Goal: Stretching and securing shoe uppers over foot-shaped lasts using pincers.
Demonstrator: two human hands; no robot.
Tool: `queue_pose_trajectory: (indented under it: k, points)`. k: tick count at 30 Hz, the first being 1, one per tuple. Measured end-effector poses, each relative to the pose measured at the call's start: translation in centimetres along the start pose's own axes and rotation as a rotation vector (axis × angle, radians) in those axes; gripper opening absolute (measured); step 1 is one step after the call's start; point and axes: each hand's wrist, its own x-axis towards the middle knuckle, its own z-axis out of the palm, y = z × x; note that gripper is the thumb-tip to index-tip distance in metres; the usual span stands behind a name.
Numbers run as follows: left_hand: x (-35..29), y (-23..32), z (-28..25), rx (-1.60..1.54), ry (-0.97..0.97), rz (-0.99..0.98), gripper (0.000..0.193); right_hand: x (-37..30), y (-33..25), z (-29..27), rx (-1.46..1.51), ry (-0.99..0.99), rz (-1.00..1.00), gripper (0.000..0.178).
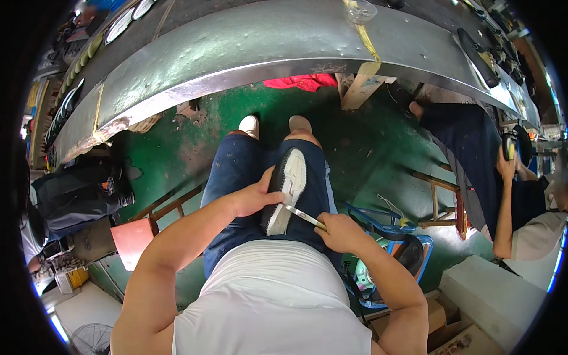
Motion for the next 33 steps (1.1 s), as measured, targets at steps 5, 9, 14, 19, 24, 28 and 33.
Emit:
queue_pose_trajectory:
  k: [5, 9, 14, 19, 24, 28, 33]
  points:
    - [0.4, -2.2, 1.8, -0.358, 0.128, 0.038, 0.093, -1.2, 0.1, 2.6, -0.285, 0.253, -0.209, 0.025]
    - [0.7, -2.8, 3.7, 0.22, 0.477, 0.172, 0.086, -2.7, -0.6, 2.2, -0.392, 0.162, -0.122, 0.021]
    - [-0.6, -3.9, 5.1, 0.373, 0.453, 0.286, 0.095, 0.2, 3.2, -0.5, 0.069, -0.342, -0.052, 0.024]
    - [-3.2, -3.9, 4.1, 0.324, 0.211, 0.084, 0.109, 0.8, 3.2, -3.2, 0.392, -0.652, 0.09, 0.03]
    - [-3.1, -3.5, 3.8, 0.283, 0.222, 0.038, 0.115, -1.7, -1.0, -4.9, 0.27, -0.19, -0.008, 0.032]
    - [-2.7, -1.9, 4.0, 0.36, 0.229, 0.102, 0.12, 1.1, -0.6, 0.0, 0.058, 0.231, -0.206, 0.038]
    - [-3.2, -4.6, -0.2, -0.061, 0.112, 0.142, 0.108, 0.6, -1.1, -4.0, -0.124, 0.1, -0.164, 0.043]
